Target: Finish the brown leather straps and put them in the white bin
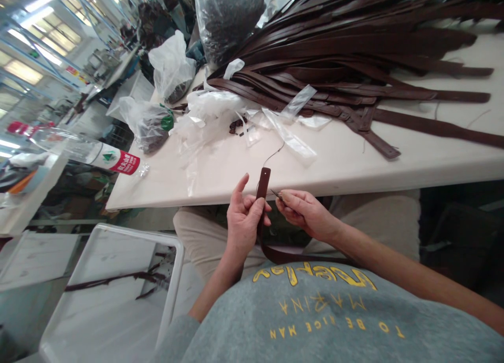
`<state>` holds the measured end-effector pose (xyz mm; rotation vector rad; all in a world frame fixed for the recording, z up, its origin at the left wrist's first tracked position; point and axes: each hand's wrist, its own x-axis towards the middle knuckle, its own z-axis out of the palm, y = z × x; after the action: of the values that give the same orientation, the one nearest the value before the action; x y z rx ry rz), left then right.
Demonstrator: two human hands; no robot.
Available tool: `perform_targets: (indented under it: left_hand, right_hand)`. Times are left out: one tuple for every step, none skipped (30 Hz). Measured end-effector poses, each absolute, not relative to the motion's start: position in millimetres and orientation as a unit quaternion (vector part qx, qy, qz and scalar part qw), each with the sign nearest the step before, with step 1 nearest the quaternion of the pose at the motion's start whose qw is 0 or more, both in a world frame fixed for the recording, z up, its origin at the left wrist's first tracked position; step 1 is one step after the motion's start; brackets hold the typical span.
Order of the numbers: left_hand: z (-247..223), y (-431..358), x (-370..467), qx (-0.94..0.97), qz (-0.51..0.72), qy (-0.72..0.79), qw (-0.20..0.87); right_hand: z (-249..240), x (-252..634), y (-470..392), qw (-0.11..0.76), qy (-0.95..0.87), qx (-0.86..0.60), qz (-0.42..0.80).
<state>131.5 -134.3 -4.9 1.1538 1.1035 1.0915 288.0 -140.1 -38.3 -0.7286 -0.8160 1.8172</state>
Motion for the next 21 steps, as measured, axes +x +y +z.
perform_targets:
  left_hand:
    - [-5.2,-134.0,131.3,0.491,0.464,0.471,0.568]
    - [-5.5,-133.8,131.3,0.490,0.463,0.472,0.569]
    - [-5.7,-133.6,131.4,0.489,0.463,0.472,0.569]
    - [-5.8,-133.5,131.5,0.489,0.462,0.473,0.569]
    - [-5.9,-133.3,131.5,0.489,0.463,0.474,0.568]
    - [-6.1,-133.1,131.3,0.489,0.464,0.473,0.567]
    - [-6.3,-132.9,131.1,0.489,0.465,0.473,0.567]
    - [-6.6,-132.6,130.7,0.489,0.466,0.471,0.567]
    - [-6.8,-132.3,130.3,0.487,0.468,0.469,0.568]
    - [-7.1,-132.0,129.9,0.485,0.470,0.467,0.571]
    - [-7.3,-131.7,129.6,0.483,0.473,0.462,0.574]
    - [-7.4,-131.4,129.6,0.480,0.475,0.457,0.579]
    - [-7.3,-131.1,129.7,0.476,0.476,0.450,0.587]
    - [-7.1,-130.8,130.0,0.471,0.475,0.444,0.596]
    - [-7.0,-130.4,130.4,0.464,0.473,0.440,0.606]
    - [-6.9,-129.9,130.8,0.456,0.471,0.439,0.614]
    - [-7.0,-129.2,130.9,0.449,0.470,0.440,0.619]
    - [-7.3,-128.4,130.9,0.443,0.470,0.443,0.622]
    - [-7.6,-127.6,130.6,0.440,0.470,0.446,0.621]
    - [-7.7,-127.0,130.4,0.440,0.470,0.447,0.621]
    - [-7.2,-127.0,130.4,0.442,0.469,0.447,0.621]
  right_hand:
    - [-38.4,287.5,-140.6,0.489,-0.339,-0.304,0.744]
    - [-39.0,287.0,-141.0,0.491,-0.343,-0.309,0.739]
    - [-39.9,286.6,-141.3,0.493,-0.348,-0.314,0.733]
    - [-40.8,286.4,-141.4,0.496,-0.352,-0.318,0.727]
    - [-41.7,286.6,-141.4,0.500,-0.354,-0.321,0.723]
    - [-42.4,287.3,-141.2,0.504,-0.351,-0.320,0.721]
    - [-42.7,288.6,-140.8,0.509,-0.344,-0.317,0.723]
    - [-42.7,290.3,-140.4,0.514,-0.332,-0.311,0.727]
    - [-42.3,292.4,-140.0,0.518,-0.318,-0.303,0.735]
    - [-41.7,294.5,-139.6,0.522,-0.303,-0.296,0.741]
    - [-41.0,296.5,-139.4,0.526,-0.290,-0.295,0.744]
    - [-40.2,298.1,-139.5,0.529,-0.280,-0.300,0.743]
    - [-39.6,299.2,-139.7,0.532,-0.275,-0.310,0.739]
    - [-39.1,299.8,-140.2,0.533,-0.272,-0.322,0.733]
    - [-39.0,300.2,-140.7,0.534,-0.273,-0.337,0.726]
    - [-39.4,300.5,-141.1,0.538,-0.275,-0.352,0.715]
    - [-40.3,301.1,-141.3,0.542,-0.282,-0.367,0.702]
    - [-41.8,302.2,-141.2,0.547,-0.296,-0.381,0.684]
    - [-43.7,304.2,-140.7,0.552,-0.317,-0.398,0.661]
    - [-45.7,307.1,-140.1,0.555,-0.342,-0.415,0.635]
    - [-47.3,311.0,-139.7,0.555,-0.369,-0.430,0.609]
